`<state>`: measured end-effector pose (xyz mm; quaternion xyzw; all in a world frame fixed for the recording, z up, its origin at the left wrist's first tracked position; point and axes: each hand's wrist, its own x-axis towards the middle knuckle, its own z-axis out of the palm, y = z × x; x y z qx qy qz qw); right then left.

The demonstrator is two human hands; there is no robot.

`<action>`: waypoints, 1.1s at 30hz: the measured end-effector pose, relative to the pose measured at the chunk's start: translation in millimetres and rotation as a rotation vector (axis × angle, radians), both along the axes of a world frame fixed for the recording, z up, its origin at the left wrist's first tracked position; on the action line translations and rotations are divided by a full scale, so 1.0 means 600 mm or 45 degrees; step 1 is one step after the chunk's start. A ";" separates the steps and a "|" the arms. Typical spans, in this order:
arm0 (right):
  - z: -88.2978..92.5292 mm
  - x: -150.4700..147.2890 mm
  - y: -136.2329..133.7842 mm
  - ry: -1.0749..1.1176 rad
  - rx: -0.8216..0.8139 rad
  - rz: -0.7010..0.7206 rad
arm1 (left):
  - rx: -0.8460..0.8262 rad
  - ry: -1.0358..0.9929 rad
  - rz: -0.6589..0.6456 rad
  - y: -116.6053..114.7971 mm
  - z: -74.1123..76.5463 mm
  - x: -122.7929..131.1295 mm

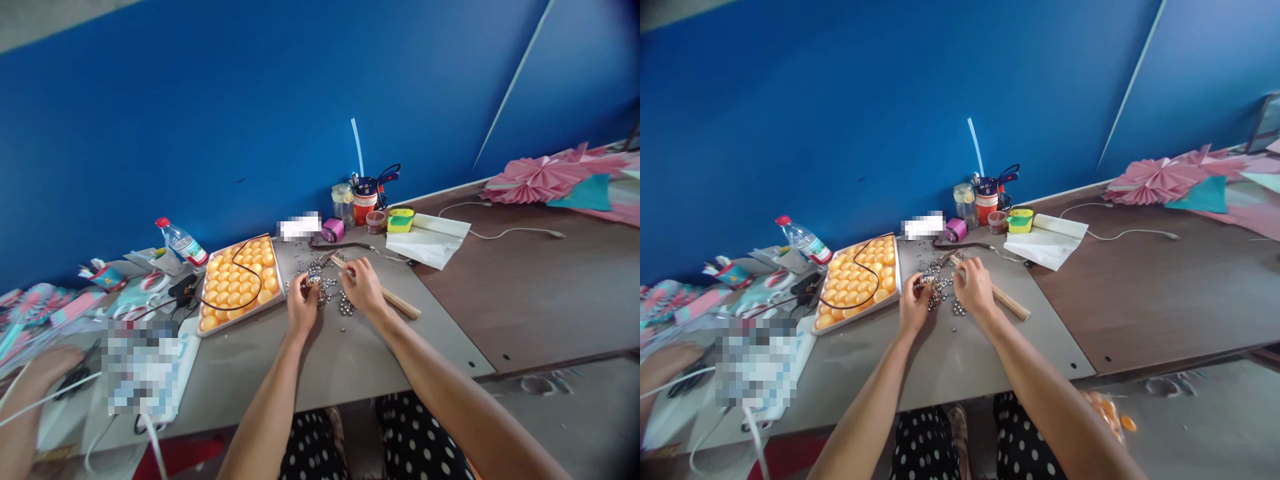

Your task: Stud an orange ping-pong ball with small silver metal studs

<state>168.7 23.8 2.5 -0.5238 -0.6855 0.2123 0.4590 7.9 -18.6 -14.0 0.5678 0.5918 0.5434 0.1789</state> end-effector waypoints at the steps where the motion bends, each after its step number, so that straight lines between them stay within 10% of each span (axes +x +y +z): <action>1: 0.000 0.004 0.001 -0.133 0.002 -0.089 | -0.005 -0.057 0.000 0.002 -0.001 -0.002; 5: 0.003 0.019 0.005 -0.496 -0.223 -0.327 | -0.115 -0.413 -0.011 0.010 -0.003 -0.007; 11: -0.001 0.021 0.002 -0.770 -0.397 -0.163 | -0.174 -0.827 -0.087 0.014 0.000 -0.007; 33: -0.009 0.026 0.006 -0.802 -0.339 -0.118 | -0.189 -1.563 -0.228 0.003 0.044 -0.008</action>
